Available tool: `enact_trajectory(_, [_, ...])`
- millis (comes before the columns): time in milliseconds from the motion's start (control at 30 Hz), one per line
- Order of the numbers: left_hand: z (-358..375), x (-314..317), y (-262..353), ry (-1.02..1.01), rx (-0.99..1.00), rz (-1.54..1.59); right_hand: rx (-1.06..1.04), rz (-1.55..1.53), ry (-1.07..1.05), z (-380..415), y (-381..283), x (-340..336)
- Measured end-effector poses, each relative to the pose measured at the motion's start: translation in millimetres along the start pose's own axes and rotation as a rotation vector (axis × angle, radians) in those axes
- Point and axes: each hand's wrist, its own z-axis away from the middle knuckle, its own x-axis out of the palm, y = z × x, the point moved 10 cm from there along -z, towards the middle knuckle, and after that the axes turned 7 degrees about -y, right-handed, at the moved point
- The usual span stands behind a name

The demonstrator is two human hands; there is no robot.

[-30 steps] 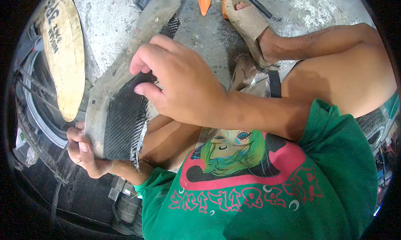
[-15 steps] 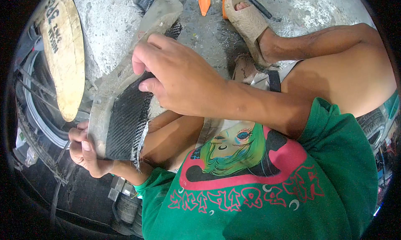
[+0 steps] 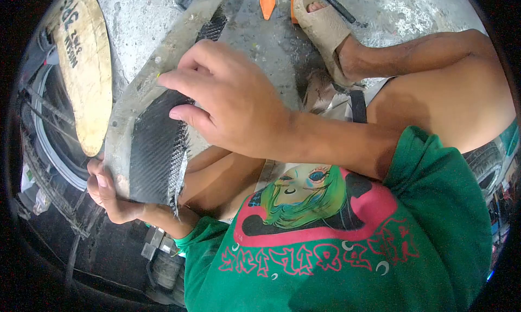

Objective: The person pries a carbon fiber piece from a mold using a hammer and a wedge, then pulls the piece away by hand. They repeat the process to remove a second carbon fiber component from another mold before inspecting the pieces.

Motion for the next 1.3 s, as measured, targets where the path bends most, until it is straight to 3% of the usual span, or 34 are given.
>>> enact_trajectory(167, [3,-11,-7,0.119,-0.044,0.074,-0.043,0.011,-0.050,-6,-5,-2])
enact_trajectory(333, [3,-9,6,-0.065,0.125,-0.001,0.019,-0.008,-0.130,-15,-6,0])
enact_trajectory(700, [-3,3,-1,-0.068,-0.040,0.033,-0.035,0.064,-0.265,-13,-3,12])
enact_trajectory(800, [-4,-5,-6,-0.079,-0.025,0.011,-0.011,-0.065,-0.243,-18,0,4])
enact_trajectory(867, [13,11,35,-0.092,0.459,-0.576,0.019,-0.027,-0.200,-26,3,-10])
enact_trajectory(900, [7,3,29,-0.244,0.376,-0.438,-0.016,-0.022,-0.158,-29,3,-18])
enact_trajectory(1000, [2,-20,19,-0.122,0.275,-0.229,-0.034,-0.084,-0.012,-30,5,-26])
enact_trajectory(1133, [8,-7,28,-0.141,0.369,-0.412,-0.130,0.097,-0.103,-25,-5,-18])
enact_trajectory(1233, [8,-7,31,-0.181,0.377,-0.350,-0.063,0.005,-0.097,-22,-4,-13])
enact_trajectory(1300, [6,-17,22,-0.155,0.272,-0.221,-0.056,0.000,-0.108,-22,-5,-12])
